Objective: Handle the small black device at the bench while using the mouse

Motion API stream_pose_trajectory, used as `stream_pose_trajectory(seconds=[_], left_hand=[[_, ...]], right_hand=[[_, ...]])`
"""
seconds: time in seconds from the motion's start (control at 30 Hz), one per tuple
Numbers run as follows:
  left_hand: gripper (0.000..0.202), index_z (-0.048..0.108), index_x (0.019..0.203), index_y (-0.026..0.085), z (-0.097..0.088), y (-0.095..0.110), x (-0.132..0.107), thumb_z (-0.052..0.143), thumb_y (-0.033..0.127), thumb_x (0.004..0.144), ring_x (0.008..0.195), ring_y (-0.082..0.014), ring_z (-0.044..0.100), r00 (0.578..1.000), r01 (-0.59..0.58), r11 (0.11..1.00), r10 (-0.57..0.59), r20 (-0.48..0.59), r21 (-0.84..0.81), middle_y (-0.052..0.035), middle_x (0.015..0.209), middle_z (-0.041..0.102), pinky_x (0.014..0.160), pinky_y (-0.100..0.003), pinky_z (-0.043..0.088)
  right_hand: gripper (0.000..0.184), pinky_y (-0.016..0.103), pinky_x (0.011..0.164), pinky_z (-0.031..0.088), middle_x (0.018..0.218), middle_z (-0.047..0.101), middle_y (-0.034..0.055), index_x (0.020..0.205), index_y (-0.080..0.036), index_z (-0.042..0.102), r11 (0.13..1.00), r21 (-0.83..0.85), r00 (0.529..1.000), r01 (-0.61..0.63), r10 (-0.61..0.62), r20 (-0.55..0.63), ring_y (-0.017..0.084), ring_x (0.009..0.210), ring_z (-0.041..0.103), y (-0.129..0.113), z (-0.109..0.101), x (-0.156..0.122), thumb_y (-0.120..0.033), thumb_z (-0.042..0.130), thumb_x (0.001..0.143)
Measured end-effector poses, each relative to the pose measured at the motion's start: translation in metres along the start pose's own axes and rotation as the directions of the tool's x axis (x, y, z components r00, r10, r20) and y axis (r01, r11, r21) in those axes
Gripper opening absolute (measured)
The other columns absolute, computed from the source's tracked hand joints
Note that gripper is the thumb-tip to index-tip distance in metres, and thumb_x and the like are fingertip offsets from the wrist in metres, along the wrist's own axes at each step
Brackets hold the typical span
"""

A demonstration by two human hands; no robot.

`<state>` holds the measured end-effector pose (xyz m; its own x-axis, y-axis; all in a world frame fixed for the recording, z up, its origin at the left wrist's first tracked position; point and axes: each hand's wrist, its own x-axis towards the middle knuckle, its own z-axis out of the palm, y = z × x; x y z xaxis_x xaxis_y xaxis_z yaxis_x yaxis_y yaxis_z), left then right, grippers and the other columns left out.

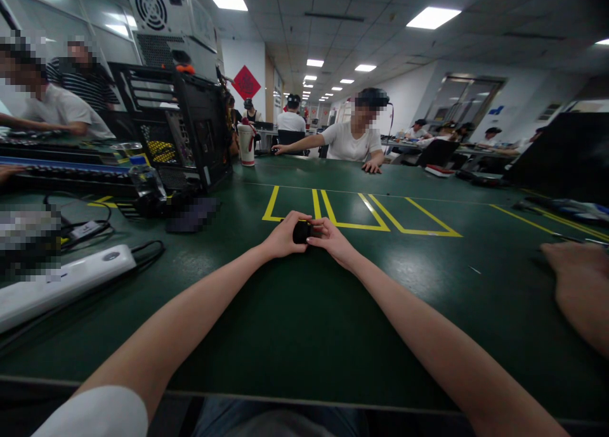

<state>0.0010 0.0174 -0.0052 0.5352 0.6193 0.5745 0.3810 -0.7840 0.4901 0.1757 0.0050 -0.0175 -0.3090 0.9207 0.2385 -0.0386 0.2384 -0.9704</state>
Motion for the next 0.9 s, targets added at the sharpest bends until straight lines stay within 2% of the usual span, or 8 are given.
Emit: stream_pose_trajectory(seconds=[0.2, 0.4, 0.57, 0.73, 0.9], left_hand=[[0.058, 0.039, 0.112, 0.019, -0.0014, 0.0022, 0.0003, 0.065, 0.018, 0.060, 0.103, -0.0230, 0.048, 1.000, 0.008, 1.000, -0.008, 0.012, 0.010, -0.0073, 0.110, 0.046, 0.086, -0.039, 0.042], [0.058, 0.039, 0.112, 0.020, -0.0016, 0.0034, 0.0004, 0.065, 0.018, 0.060, 0.102, -0.0231, 0.048, 1.000, 0.013, 1.000, -0.013, 0.009, -0.003, -0.0072, 0.109, 0.046, 0.086, -0.040, 0.042], [0.058, 0.040, 0.112, 0.020, -0.0005, 0.0014, 0.0005, 0.065, 0.018, 0.060, 0.101, -0.0224, 0.048, 1.000, 0.003, 1.000, -0.003, 0.001, -0.006, -0.0066, 0.108, 0.047, 0.085, -0.040, 0.042], [0.058, 0.040, 0.111, 0.021, 0.0014, -0.0006, 0.0005, 0.065, 0.017, 0.059, 0.103, -0.0225, 0.048, 1.000, 0.000, 1.000, 0.000, -0.011, 0.005, -0.0059, 0.109, 0.046, 0.087, -0.040, 0.041], [0.059, 0.039, 0.112, 0.020, 0.0019, -0.0018, 0.0004, 0.066, 0.017, 0.059, 0.103, -0.0229, 0.048, 1.000, 0.011, 1.000, -0.011, -0.005, 0.005, -0.0062, 0.109, 0.046, 0.087, -0.040, 0.041]], right_hand=[[0.029, 0.037, 0.088, 0.040, 0.095, 0.054, 0.0003, 0.090, -0.024, 0.052, 0.999, -0.036, 0.998, 0.022, -0.024, -0.051, 0.016, 0.094, 0.052, -0.0028, 0.0028, -0.0010, -0.029, 0.065, 0.065], [0.039, 0.039, 0.088, 0.040, 0.095, 0.055, 0.0014, 0.101, -0.025, 0.050, 1.000, -0.003, 0.999, -0.028, 0.028, -0.035, 0.017, 0.093, 0.053, -0.0011, 0.0004, 0.0002, -0.028, 0.065, 0.066], [0.036, 0.038, 0.088, 0.040, 0.097, 0.055, 0.0009, 0.095, -0.025, 0.051, 1.000, 0.003, 0.999, -0.019, 0.019, -0.042, 0.017, 0.096, 0.053, 0.0006, 0.0005, 0.0007, -0.026, 0.067, 0.063], [0.027, 0.037, 0.087, 0.041, 0.095, 0.055, 0.0003, 0.090, -0.024, 0.053, 1.000, 0.026, 0.996, 0.011, -0.009, -0.087, 0.015, 0.093, 0.052, 0.0004, 0.0031, 0.0003, -0.034, 0.063, 0.067], [0.033, 0.037, 0.085, 0.043, 0.098, 0.055, 0.0014, 0.094, -0.025, 0.052, 0.999, 0.033, 0.995, -0.032, 0.035, -0.096, 0.016, 0.093, 0.053, 0.0021, 0.0012, 0.0024, -0.033, 0.065, 0.065]])
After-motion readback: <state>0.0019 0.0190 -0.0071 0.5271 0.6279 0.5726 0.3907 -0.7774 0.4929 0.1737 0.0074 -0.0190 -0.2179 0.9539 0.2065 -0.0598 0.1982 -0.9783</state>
